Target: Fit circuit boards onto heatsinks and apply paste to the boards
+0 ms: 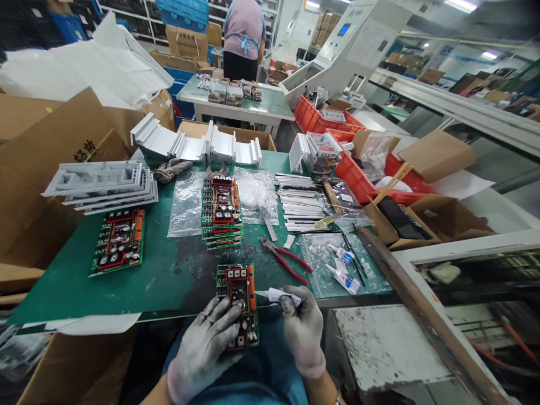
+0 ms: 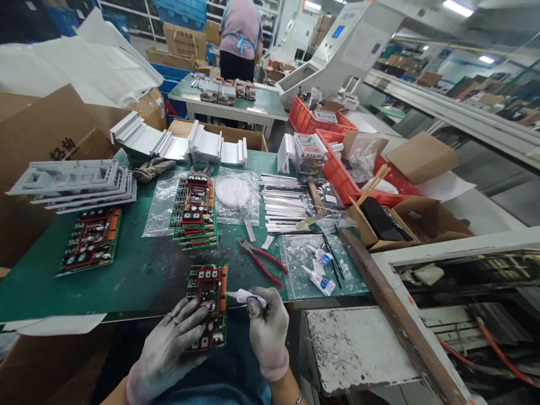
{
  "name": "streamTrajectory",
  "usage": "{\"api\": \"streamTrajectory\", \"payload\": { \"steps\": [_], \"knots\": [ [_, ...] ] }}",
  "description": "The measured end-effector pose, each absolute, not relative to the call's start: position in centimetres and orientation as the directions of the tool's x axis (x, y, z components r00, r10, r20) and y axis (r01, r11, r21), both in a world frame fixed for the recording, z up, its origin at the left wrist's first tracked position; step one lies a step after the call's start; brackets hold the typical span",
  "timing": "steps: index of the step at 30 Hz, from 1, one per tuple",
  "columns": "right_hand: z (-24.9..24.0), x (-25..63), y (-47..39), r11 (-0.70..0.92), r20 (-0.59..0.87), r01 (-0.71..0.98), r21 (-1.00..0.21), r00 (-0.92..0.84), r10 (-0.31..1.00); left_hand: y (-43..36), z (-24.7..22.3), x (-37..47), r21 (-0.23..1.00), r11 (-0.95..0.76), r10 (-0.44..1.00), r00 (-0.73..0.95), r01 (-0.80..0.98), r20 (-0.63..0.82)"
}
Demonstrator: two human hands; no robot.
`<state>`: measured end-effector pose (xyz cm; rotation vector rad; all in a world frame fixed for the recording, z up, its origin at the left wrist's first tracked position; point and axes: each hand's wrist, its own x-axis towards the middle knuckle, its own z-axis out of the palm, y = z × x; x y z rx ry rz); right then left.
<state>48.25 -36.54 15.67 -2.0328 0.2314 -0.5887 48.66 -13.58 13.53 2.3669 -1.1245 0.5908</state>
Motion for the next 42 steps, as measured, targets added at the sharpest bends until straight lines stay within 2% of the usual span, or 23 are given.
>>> {"api": "streamTrajectory", "payload": {
  "steps": [10,20,29,34,39,41,42],
  "knots": [
    [16.6,47.9,-36.6,-0.563,0.483,0.266,-0.782,0.830,-0.278,-13.8,14.6,48.9,0.213,-0.563,-0.583,0.567,-0.798,0.582],
    [16.4,47.3,-36.7,-0.610,0.521,0.263,-0.747,0.802,-0.292,-13.8,14.7,48.8,0.243,-0.558,-0.570,0.579,-0.794,0.583],
    [17.4,46.6,-36.6,-0.629,0.537,0.286,-0.722,0.806,-0.250,-13.8,14.5,48.6,0.231,-0.564,-0.569,0.576,-0.793,0.587],
    [17.8,46.4,-36.7,-0.613,0.539,0.323,-0.721,0.817,-0.204,-13.5,13.9,48.5,0.200,-0.579,-0.613,0.584,-0.790,0.533],
    [17.6,46.0,-36.9,-0.569,0.582,0.419,-0.708,0.803,-0.132,-13.6,13.9,48.2,0.177,-0.589,-0.590,0.569,-0.789,0.572],
    [17.0,45.6,-37.3,-0.565,0.584,0.411,-0.715,0.796,-0.160,-13.6,14.9,48.3,0.147,-0.592,-0.583,0.547,-0.793,0.601],
    [16.6,45.5,-37.6,-0.573,0.558,0.354,-0.739,0.798,-0.228,-13.5,15.7,48.5,0.116,-0.592,-0.590,0.526,-0.798,0.613]
  ]
}}
